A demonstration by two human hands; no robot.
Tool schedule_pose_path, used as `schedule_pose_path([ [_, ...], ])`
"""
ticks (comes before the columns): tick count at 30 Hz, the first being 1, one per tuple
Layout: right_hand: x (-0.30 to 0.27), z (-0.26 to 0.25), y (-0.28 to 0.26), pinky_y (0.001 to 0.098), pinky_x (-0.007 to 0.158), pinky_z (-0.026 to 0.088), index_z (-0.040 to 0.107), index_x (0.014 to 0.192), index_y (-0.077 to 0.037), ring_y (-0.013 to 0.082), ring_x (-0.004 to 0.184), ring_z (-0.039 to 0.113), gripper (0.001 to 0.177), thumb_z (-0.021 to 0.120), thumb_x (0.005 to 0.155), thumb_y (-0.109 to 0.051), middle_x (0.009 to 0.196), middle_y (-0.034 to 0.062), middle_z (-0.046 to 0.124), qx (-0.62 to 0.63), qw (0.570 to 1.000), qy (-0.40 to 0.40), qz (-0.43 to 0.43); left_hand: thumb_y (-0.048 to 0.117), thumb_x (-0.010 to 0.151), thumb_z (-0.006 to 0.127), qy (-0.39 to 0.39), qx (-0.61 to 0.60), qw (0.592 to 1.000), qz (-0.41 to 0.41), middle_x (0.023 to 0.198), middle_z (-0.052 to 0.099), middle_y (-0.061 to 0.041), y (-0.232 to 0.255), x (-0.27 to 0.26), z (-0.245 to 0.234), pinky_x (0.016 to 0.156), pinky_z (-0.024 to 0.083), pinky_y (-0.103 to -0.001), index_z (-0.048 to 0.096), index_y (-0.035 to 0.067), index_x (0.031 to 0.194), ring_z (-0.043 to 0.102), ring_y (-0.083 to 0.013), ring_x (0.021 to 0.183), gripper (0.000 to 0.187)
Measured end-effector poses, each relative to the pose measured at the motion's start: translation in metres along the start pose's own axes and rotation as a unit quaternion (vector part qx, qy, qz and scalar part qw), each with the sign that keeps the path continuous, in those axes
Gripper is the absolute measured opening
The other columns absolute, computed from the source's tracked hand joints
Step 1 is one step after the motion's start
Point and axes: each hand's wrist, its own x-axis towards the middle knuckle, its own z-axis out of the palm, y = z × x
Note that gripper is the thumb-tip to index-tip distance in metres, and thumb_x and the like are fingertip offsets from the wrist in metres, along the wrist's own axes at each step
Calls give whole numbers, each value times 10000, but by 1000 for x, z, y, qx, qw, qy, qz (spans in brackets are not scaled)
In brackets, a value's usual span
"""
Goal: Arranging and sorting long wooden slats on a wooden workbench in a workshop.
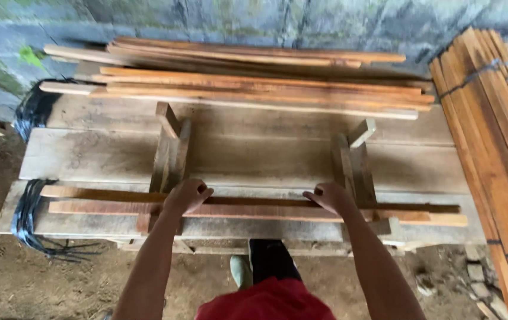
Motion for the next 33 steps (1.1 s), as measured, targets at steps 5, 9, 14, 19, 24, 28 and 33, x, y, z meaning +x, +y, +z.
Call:
schedule_pose_path([
  [5, 10, 2, 5, 420, 808, 552, 692, 777, -127, 276, 820, 749, 555, 608, 923, -656, 769, 83, 720, 33, 996, 81, 24, 660, 962, 485, 111, 8, 994, -11, 932, 749, -125, 22, -30, -30, 843, 585, -491, 736, 175, 1006, 742, -344, 922, 548],
  [9, 0, -10, -9, 478, 762, 573, 614, 676, -118, 300, 671, 728, 673, 549, 950, -729, 609, 71, 659, -5, 988, 152, 31, 457, 975, 536, 195, 86, 976, 31, 755, 727, -139, 10, -20, -2, 720, 600, -499, 715, 125, 842, 751, -368, 748, 400],
  [14, -6, 9, 1, 356, 538, 496, 489, 542, -176, 209, 434, 582, 610, 613, 941, -621, 438, -2, 526, -58, 946, 312, -62, 530, 962, 518, 263, 135, 955, 7, 723, 729, -91, 6, -11, 16, 703, 611, -445, 717, 189, 796, 757, -321, 727, 428],
  [19, -4, 37, 32, 280, 380, 407, 432, 509, -259, 150, 311, 441, 552, 668, 975, -438, 393, -42, 417, -138, 858, 472, -147, 380, 942, 646, 534, 143, 813, 182, 604, 612, -64, -31, 26, 72, 753, 611, -400, 652, 189, 682, 750, -299, 776, 323],
  [24, -47, 64, 11, 423, 611, 472, 550, 649, -157, 306, 651, 580, 302, 643, 926, -234, 687, 65, 516, -148, 769, 575, -237, 288, 1007, 521, 511, 197, 815, 189, 990, 661, -102, -32, 0, 109, 934, 493, -458, 685, 143, 993, 641, -302, 1001, 220],
  [28, -101, 93, 6, 451, 837, 536, 676, 1086, -127, 331, 993, 641, 178, 594, 1017, -268, 1043, 76, 609, -114, 798, 560, -189, 246, 1050, 452, 485, 51, 845, 221, 1425, 549, -229, -15, -55, 121, 1198, 270, -615, 519, 30, 1440, 450, -424, 1408, 450],
  [33, -119, 92, 14, 565, 872, 591, 695, 1319, -83, 439, 1170, 660, 532, 794, 819, -234, 1259, 203, 689, -114, 853, 480, -169, 263, 927, 629, 434, 160, 856, 231, 1603, 419, -196, -31, -50, 125, 1215, 297, -594, 393, 60, 1589, 357, -385, 1511, 732],
])
